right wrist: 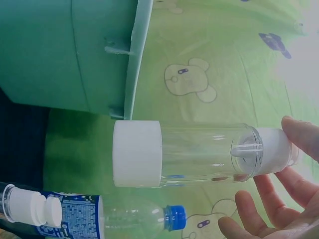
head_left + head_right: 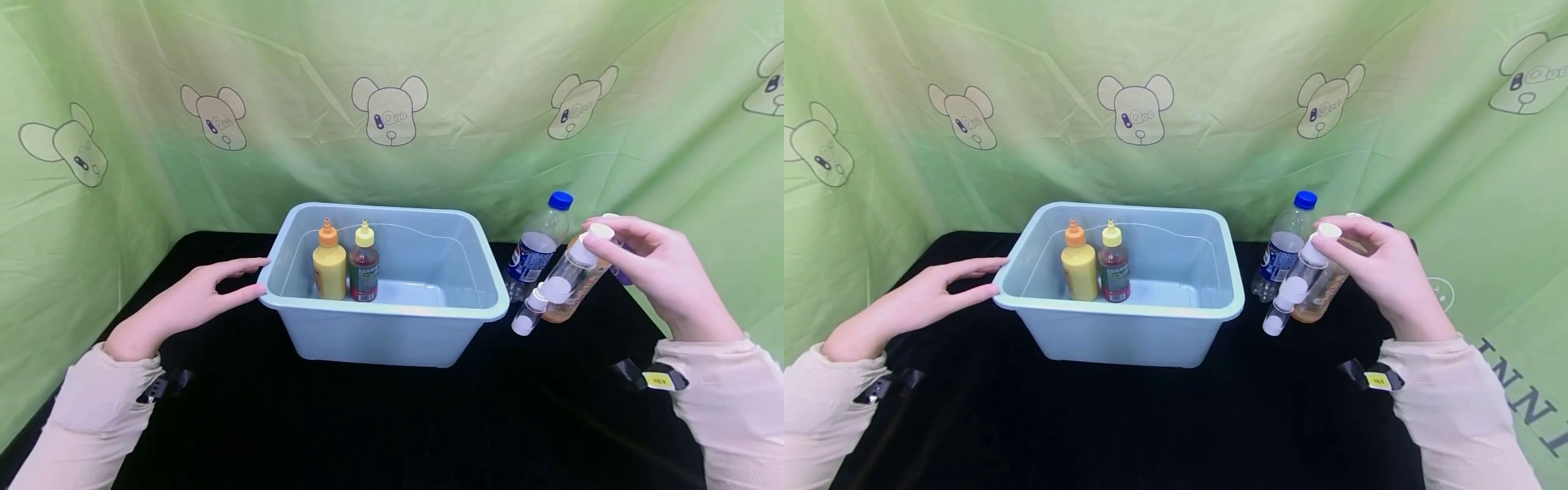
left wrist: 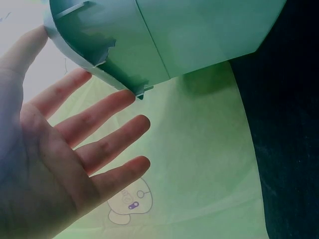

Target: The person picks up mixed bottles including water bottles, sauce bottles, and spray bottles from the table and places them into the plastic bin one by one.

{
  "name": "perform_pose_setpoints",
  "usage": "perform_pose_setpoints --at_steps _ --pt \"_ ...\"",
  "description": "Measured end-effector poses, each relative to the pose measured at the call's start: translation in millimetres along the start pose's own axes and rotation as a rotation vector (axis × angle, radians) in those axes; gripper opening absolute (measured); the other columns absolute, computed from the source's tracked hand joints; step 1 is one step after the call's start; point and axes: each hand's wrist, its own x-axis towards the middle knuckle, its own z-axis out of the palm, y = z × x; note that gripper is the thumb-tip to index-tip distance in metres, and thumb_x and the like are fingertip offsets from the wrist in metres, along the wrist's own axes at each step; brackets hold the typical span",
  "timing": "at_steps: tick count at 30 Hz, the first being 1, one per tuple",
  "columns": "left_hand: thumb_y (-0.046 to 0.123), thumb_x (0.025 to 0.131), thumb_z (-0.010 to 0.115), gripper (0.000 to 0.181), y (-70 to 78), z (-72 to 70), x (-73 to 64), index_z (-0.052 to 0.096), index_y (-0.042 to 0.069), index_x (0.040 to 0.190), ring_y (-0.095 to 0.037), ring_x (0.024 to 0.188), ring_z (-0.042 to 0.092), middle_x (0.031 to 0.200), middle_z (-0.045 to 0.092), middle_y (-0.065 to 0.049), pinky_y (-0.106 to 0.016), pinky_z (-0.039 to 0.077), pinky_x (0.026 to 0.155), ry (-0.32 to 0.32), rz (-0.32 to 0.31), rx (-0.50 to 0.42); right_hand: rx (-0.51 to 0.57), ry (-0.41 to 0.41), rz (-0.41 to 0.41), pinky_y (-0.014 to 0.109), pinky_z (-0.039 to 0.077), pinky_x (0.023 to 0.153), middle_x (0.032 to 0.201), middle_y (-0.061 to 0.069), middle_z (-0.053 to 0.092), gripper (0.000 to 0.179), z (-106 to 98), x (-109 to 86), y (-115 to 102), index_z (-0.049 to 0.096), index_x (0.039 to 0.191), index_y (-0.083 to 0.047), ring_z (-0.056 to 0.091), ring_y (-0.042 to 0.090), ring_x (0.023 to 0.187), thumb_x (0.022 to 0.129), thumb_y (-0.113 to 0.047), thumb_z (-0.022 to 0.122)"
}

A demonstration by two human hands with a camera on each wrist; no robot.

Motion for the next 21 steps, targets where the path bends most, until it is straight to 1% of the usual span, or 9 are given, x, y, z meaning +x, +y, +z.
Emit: perform_pose_setpoints --at_steps 6,8,12,13,16,21 --pt "0.041 0.092 0.056 0.049 0.1 -0.4 0.3 0.047 0.023 0.137 -0.029 0.124 0.05 0.133 0.056 -0.007 -0.05 0.041 0.099 -0.001 0.0 -0.003 0.015 -0.007 -0.009 0.023 0.033 0.047 0.094 -0.019 0.07 0.026 4.6 0.4 -7.1 0.067 0.111 -0.014 0.053 0.0 0.071 0.087 -0.006 0.064" --pt "0.041 0.092 0.056 0.049 0.1 -0.5 0.2 0.047 0.023 0.137 -0.029 0.124 0.05 0.133 0.056 -0.007 -0.05 0.041 0.099 0.0 -0.001 -0.001 0.018 -0.009 -0.012 0.022 0.034 0.049 0.096 -0.018 0.069 0.026 6.0 0.8 -9.0 0.067 0.112 -0.013 0.054 -0.001 0.076 0.087 -0.006 0.064" --pt "0.041 0.092 0.056 0.049 -0.1 -0.4 0.0 0.048 0.024 0.137 -0.029 0.125 0.05 0.133 0.056 -0.007 -0.049 0.041 0.099 0.0 -0.005 0.001 0.017 -0.014 -0.02 0.016 0.039 0.058 0.101 -0.017 0.069 0.028 8.2 1.9 -11.3 0.066 0.113 -0.012 0.057 -0.003 0.083 0.086 -0.004 0.064" --pt "0.041 0.092 0.056 0.049 -0.3 -0.4 0.0 0.048 0.024 0.137 -0.029 0.125 0.05 0.133 0.056 -0.007 -0.049 0.041 0.099 0.001 -0.005 0.001 0.014 -0.014 -0.022 0.015 0.04 0.059 0.101 -0.017 0.069 0.028 8.7 2.2 -11.7 0.066 0.113 -0.012 0.058 -0.003 0.083 0.086 -0.004 0.064" --pt "0.041 0.092 0.056 0.049 -0.9 -0.2 0.3 0.048 0.024 0.137 -0.029 0.124 0.05 0.133 0.056 -0.007 -0.049 0.041 0.099 -0.001 -0.005 0.002 0.047 -0.023 -0.029 0.012 0.043 0.062 0.102 -0.016 0.07 0.027 10.2 3.1 -12.8 0.067 0.112 -0.011 0.059 -0.004 0.083 0.086 -0.002 0.063" --pt "0.041 0.092 0.056 0.049 -2.5 0.2 0.9 0.047 0.025 0.137 -0.029 0.124 0.05 0.133 0.056 -0.006 -0.049 0.041 0.098 -0.004 -0.003 0.0 0.132 -0.047 -0.043 0.01 0.047 0.067 0.103 -0.012 0.07 0.027 12.6 4.2 -13.9 0.067 0.111 -0.008 0.061 -0.003 0.087 0.087 0.001 0.061"
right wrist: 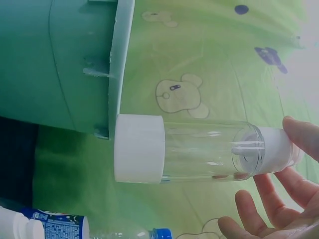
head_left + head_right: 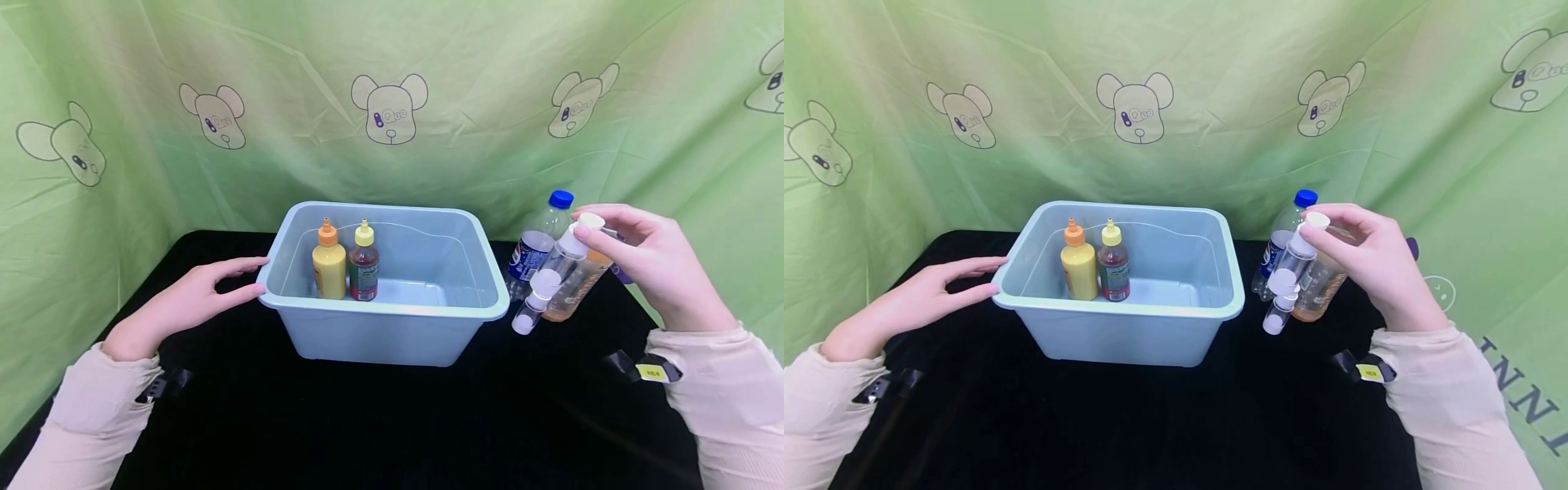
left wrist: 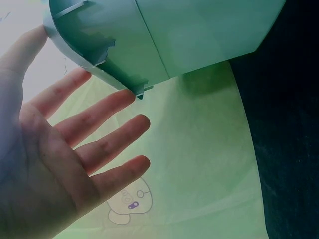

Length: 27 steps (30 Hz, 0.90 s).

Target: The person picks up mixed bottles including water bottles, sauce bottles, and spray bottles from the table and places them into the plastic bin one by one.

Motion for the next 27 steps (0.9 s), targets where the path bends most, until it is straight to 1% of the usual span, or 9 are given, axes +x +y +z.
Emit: perform_pose_setpoints --at_steps 3,7,13,16,20,22,24,27 --pt "0.041 0.092 0.056 0.049 -0.3 0.0 0.1 0.047 0.025 0.137 -0.028 0.124 0.05 0.133 0.056 -0.006 -0.049 0.041 0.098 -0.001 0.0 -0.001 0.037 -0.013 -0.006 0.01 0.048 0.069 0.104 -0.011 0.07 0.027 1.0 0.8 -0.3 0.066 0.111 -0.007 0.063 -0.001 0.088 0.087 0.001 0.061" --pt "0.042 0.092 0.056 0.049 0.0 0.1 0.1 0.047 0.025 0.137 -0.027 0.124 0.05 0.133 0.056 -0.006 -0.049 0.041 0.098 -0.002 -0.002 0.0 0.056 -0.025 -0.009 0.011 0.049 0.069 0.103 -0.01 0.071 0.027 1.9 1.7 -0.9 0.065 0.113 -0.006 0.064 0.001 0.086 0.087 0.001 0.061" --pt "0.041 0.092 0.056 0.049 0.4 0.3 -0.1 0.047 0.025 0.137 -0.028 0.123 0.05 0.133 0.056 -0.006 -0.049 0.041 0.098 0.0 0.0 -0.002 0.049 -0.027 0.002 0.012 0.048 0.068 0.096 -0.01 0.072 0.028 3.8 3.7 -3.6 0.065 0.113 -0.007 0.063 0.002 0.084 0.086 -0.001 0.063" --pt "0.041 0.092 0.056 0.049 0.2 0.1 -0.4 0.047 0.025 0.138 -0.029 0.124 0.05 0.134 0.055 -0.006 -0.05 0.041 0.098 -0.003 -0.004 -0.005 0.048 -0.031 0.003 0.012 0.048 0.068 0.098 -0.01 0.071 0.027 5.3 5.2 -5.4 0.065 0.113 -0.007 0.063 0.002 0.084 0.087 -0.001 0.062" --pt "0.041 0.092 0.056 0.049 0.2 -0.1 -0.4 0.046 0.025 0.138 -0.029 0.124 0.05 0.134 0.055 -0.006 -0.05 0.042 0.098 -0.003 -0.004 -0.007 0.017 -0.032 0.024 0.012 0.048 0.068 0.102 -0.011 0.071 0.028 8.2 7.0 -9.6 0.065 0.115 -0.007 0.062 0.002 0.085 0.088 -0.002 0.061" --pt "0.041 0.092 0.056 0.049 0.1 -0.1 -0.4 0.047 0.025 0.137 -0.028 0.124 0.05 0.134 0.055 -0.006 -0.05 0.041 0.098 -0.002 -0.003 -0.007 -0.006 -0.029 0.038 0.013 0.048 0.065 0.102 -0.012 0.071 0.028 9.8 8.0 -12.1 0.064 0.116 -0.008 0.062 0.001 0.085 0.088 -0.004 0.062" --pt "0.041 0.092 0.056 0.049 0.1 0.0 -0.3 0.047 0.025 0.137 -0.028 0.124 0.05 0.134 0.055 -0.006 -0.05 0.041 0.098 -0.002 -0.002 -0.006 -0.035 -0.034 0.041 0.016 0.043 0.049 0.104 -0.012 0.07 0.029 11.4 9.5 -14.2 0.063 0.117 -0.008 0.06 -0.001 0.082 0.088 -0.006 0.063" --pt "0.041 0.092 0.056 0.049 -0.1 0.2 -0.1 0.047 0.025 0.137 -0.028 0.123 0.05 0.133 0.055 -0.005 -0.05 0.042 0.098 -0.001 -0.001 -0.006 -0.027 -0.042 0.028 0.015 0.043 0.049 0.108 -0.01 0.068 0.029 13.9 11.4 -15.9 0.064 0.115 -0.008 0.06 -0.001 0.087 0.086 -0.007 0.065"
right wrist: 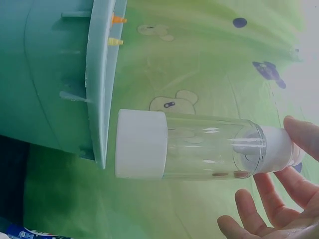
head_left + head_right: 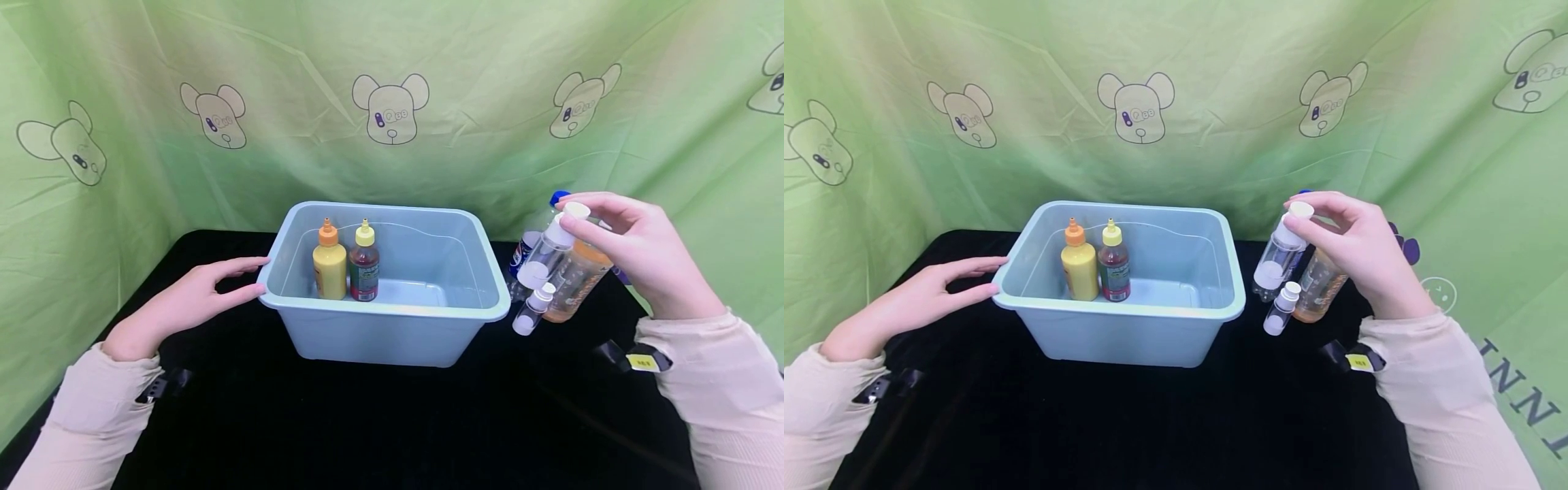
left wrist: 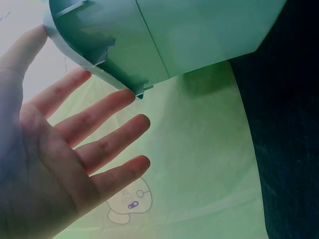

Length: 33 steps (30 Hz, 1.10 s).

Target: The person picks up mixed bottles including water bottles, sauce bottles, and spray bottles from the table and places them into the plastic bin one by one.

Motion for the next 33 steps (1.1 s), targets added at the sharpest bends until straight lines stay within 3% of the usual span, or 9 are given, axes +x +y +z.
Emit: perform_pose_setpoints --at_steps 2,4,5,19,27,33 --pt "0.041 0.092 0.056 0.049 0.0 0.1 0.0 0.047 0.025 0.137 -0.028 0.123 0.05 0.133 0.056 -0.006 -0.05 0.042 0.098 0.001 0.001 -0.002 0.016 -0.007 -0.014 0.013 0.044 0.052 0.11 -0.009 0.067 0.027 1.4 1.1 -0.4 0.066 0.113 -0.009 0.06 -0.001 0.092 0.086 -0.006 0.065" --pt "0.041 0.092 0.056 0.049 0.1 0.1 -0.1 0.047 0.025 0.137 -0.027 0.123 0.051 0.133 0.056 -0.006 -0.049 0.041 0.098 0.001 0.0 -0.002 0.059 -0.015 -0.025 0.01 0.048 0.07 0.111 -0.007 0.067 0.026 2.6 1.9 -0.5 0.068 0.111 -0.009 0.06 0.0 0.099 0.085 -0.003 0.065" --pt "0.041 0.092 0.056 0.049 0.2 0.0 -0.2 0.047 0.025 0.137 -0.027 0.123 0.05 0.133 0.056 -0.006 -0.049 0.041 0.098 0.0 -0.001 -0.002 0.066 -0.015 -0.028 0.01 0.048 0.072 0.111 -0.007 0.067 0.026 3.1 2.1 -0.8 0.068 0.11 -0.01 0.06 0.0 0.099 0.085 -0.003 0.065" --pt "0.041 0.092 0.056 0.049 0.7 -0.5 -0.4 0.047 0.024 0.137 -0.028 0.125 0.049 0.133 0.056 -0.007 -0.05 0.041 0.098 -0.002 -0.001 -0.001 -0.002 -0.046 -0.05 0.011 0.041 0.083 0.108 -0.008 0.067 0.026 12.5 7.3 -11.4 0.066 0.111 -0.006 0.056 0.003 0.107 0.086 -0.005 0.065" --pt "0.04 0.092 0.056 0.049 1.0 -0.6 -0.8 0.047 0.024 0.137 -0.028 0.124 0.05 0.133 0.056 -0.007 -0.049 0.041 0.098 -0.002 0.001 -0.003 -0.165 -0.047 -0.056 0.009 0.039 0.085 0.112 -0.008 0.064 0.025 19.4 10.7 -18.5 0.067 0.112 -0.013 0.055 0.001 0.11 0.087 -0.011 0.065" --pt "0.041 0.092 0.056 0.049 0.7 -0.3 -0.3 0.046 0.024 0.137 -0.027 0.124 0.05 0.133 0.055 -0.007 -0.049 0.041 0.097 -0.003 0.0 -0.002 -0.194 -0.065 -0.078 0.011 0.04 0.084 0.112 -0.009 0.064 0.025 25.9 13.2 -21.6 0.065 0.111 -0.007 0.057 0.001 0.106 0.087 -0.012 0.066"
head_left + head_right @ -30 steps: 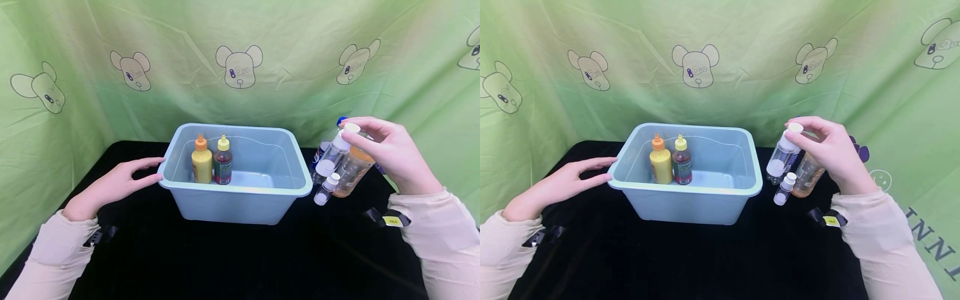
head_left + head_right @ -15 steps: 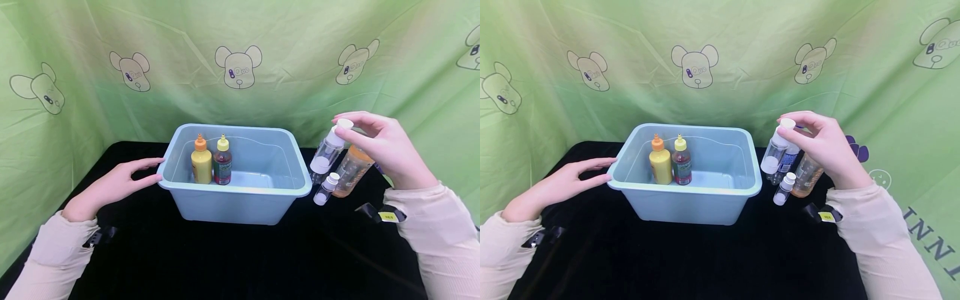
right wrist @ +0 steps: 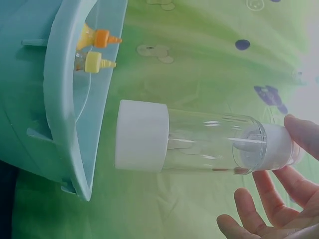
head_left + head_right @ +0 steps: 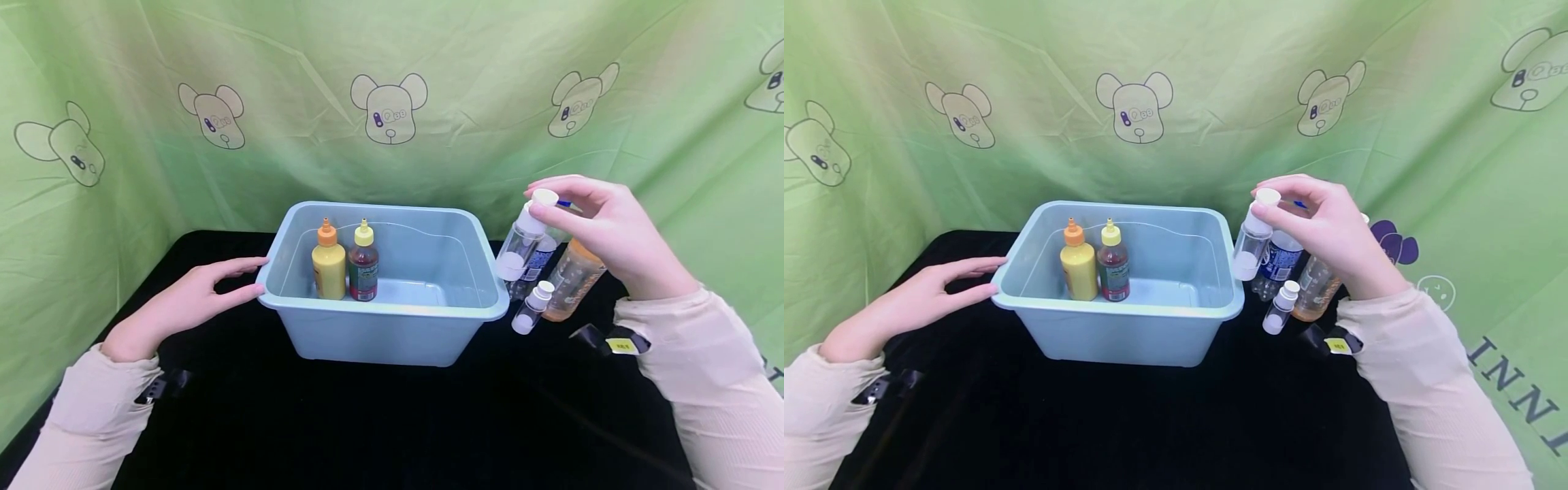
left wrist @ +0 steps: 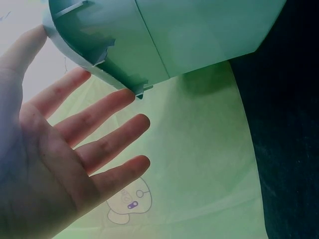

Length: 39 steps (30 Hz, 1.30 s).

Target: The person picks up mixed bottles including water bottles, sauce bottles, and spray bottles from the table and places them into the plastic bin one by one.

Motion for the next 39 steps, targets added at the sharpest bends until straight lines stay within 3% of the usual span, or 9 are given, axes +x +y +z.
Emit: perform_pose_setpoints --at_steps 6,18,23,39 --pt "0.041 0.092 0.055 0.049 0.0 -0.5 0.1 0.046 0.025 0.138 -0.028 0.124 0.05 0.134 0.055 -0.006 -0.05 0.042 0.097 -0.005 -0.005 -0.005 -0.096 -0.006 0.012 0.012 0.041 0.08 0.116 -0.01 0.062 0.028 3.2 3.4 -3.9 0.064 0.114 -0.01 0.056 0.001 0.106 0.088 -0.019 0.065" --pt "0.042 0.092 0.055 0.05 0.9 -1.0 -0.7 0.045 0.024 0.138 -0.028 0.124 0.05 0.134 0.055 -0.008 -0.051 0.042 0.097 -0.008 -0.01 0.004 -0.102 -0.033 0.017 0.013 0.044 0.077 0.111 -0.013 0.063 0.028 13.8 13.0 -11.3 0.066 0.114 -0.015 0.058 0.001 0.099 0.087 -0.019 0.067" --pt "0.042 0.092 0.055 0.05 0.5 -1.0 -0.6 0.045 0.024 0.138 -0.028 0.124 0.049 0.135 0.054 -0.007 -0.051 0.042 0.097 -0.009 -0.013 -0.004 -0.043 -0.064 0.022 0.012 0.047 0.079 0.112 -0.01 0.063 0.028 19.8 15.8 -15.0 0.065 0.114 -0.014 0.063 0.002 0.091 0.087 -0.017 0.067" --pt "0.04 0.093 0.055 0.049 0.2 -0.1 0.4 0.046 0.023 0.138 -0.03 0.124 0.049 0.133 0.056 -0.007 -0.05 0.041 0.098 -0.007 0.001 -0.011 -0.065 -0.127 0.057 0.015 0.043 0.085 0.113 -0.011 0.065 0.031 32.7 26.8 -23.4 0.065 0.115 -0.016 0.057 0.002 0.107 0.086 -0.028 0.067"
